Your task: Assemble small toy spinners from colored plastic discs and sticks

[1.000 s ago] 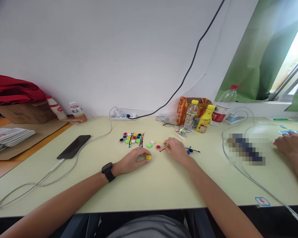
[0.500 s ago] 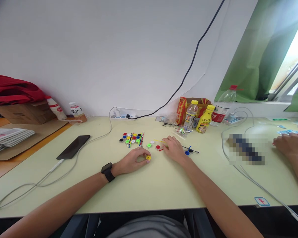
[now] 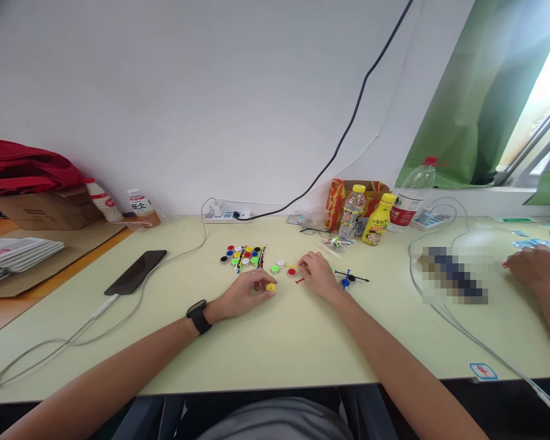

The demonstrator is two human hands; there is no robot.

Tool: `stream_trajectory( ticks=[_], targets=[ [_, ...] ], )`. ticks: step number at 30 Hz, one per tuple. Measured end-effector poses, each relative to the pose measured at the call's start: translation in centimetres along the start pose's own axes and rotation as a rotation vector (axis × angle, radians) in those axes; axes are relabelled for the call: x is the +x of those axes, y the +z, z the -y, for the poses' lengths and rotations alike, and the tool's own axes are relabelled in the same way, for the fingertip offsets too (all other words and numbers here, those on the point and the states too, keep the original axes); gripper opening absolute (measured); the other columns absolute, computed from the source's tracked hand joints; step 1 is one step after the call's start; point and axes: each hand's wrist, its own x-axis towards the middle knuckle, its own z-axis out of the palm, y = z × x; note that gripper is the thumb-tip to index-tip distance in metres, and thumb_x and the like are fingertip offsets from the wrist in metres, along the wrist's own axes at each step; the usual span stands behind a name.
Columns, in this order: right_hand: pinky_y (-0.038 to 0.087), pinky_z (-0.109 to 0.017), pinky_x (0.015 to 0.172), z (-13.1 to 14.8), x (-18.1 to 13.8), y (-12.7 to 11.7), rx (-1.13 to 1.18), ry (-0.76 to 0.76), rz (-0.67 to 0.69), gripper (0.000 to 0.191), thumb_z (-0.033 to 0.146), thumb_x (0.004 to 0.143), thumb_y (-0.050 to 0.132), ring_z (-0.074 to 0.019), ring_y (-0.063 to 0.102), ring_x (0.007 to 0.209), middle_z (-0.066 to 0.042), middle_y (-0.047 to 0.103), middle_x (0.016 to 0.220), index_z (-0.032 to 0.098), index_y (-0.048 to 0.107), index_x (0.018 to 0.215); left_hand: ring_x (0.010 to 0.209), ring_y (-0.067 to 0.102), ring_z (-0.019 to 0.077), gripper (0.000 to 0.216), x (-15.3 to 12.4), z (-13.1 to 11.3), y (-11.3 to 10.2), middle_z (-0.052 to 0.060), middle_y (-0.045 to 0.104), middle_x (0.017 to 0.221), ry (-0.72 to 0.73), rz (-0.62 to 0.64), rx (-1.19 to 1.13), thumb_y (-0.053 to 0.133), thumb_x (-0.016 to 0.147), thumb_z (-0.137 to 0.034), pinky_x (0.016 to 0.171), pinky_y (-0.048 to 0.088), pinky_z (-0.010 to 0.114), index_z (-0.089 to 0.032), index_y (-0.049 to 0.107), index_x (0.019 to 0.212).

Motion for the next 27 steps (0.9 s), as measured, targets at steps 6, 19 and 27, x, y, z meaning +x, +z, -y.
stream_trajectory(
  ticks=[6, 19, 27],
  targets=[
    [0.044, -0.037, 0.082, 0.8, 0.2, -0.7, 0.143, -0.001, -0.154, 0.010, 0.022, 0.097, 0.046, -0.0246, 0.058, 0.092, -0.006, 0.067, 0.096, 0.023, 0.056, 0.095, 0.080, 0.065, 0.0168, 0.031, 0.3, 0.1, 0.0, 0.007, 0.071, 0.093, -0.101, -0.026, -0.224, 0.074, 0.089, -0.041, 0.078, 0.057, 0.031, -0.016, 0.073, 0.107],
    [0.054, -0.031, 0.062, 6.5, -1.6, -1.6, 0.688, 0.089, -0.075, 0.024, 0.046, 0.099, 0.054, -0.0210, 0.065, 0.083, -0.005, 0.064, 0.095, 0.023, 0.059, 0.099, 0.087, 0.075, 0.0228, 0.041, 0.7, 1.0, -0.1, 0.008, 0.075, 0.090, -0.272, -0.031, -0.488, 0.084, 0.080, -0.042, 0.083, 0.061, 0.036, -0.014, 0.070, 0.108],
    [0.057, -0.032, 0.063, 6.6, -1.5, -1.5, 0.762, 0.093, -0.080, 0.033, 0.051, 0.093, 0.065, -0.0214, 0.070, 0.081, -0.009, 0.072, 0.098, 0.021, 0.073, 0.105, 0.087, 0.075, 0.0231, 0.042, 0.7, 1.0, -0.2, 0.007, 0.075, 0.090, -0.278, -0.024, -0.481, 0.083, 0.081, -0.043, 0.083, 0.060, 0.035, -0.016, 0.071, 0.111]
  ],
)
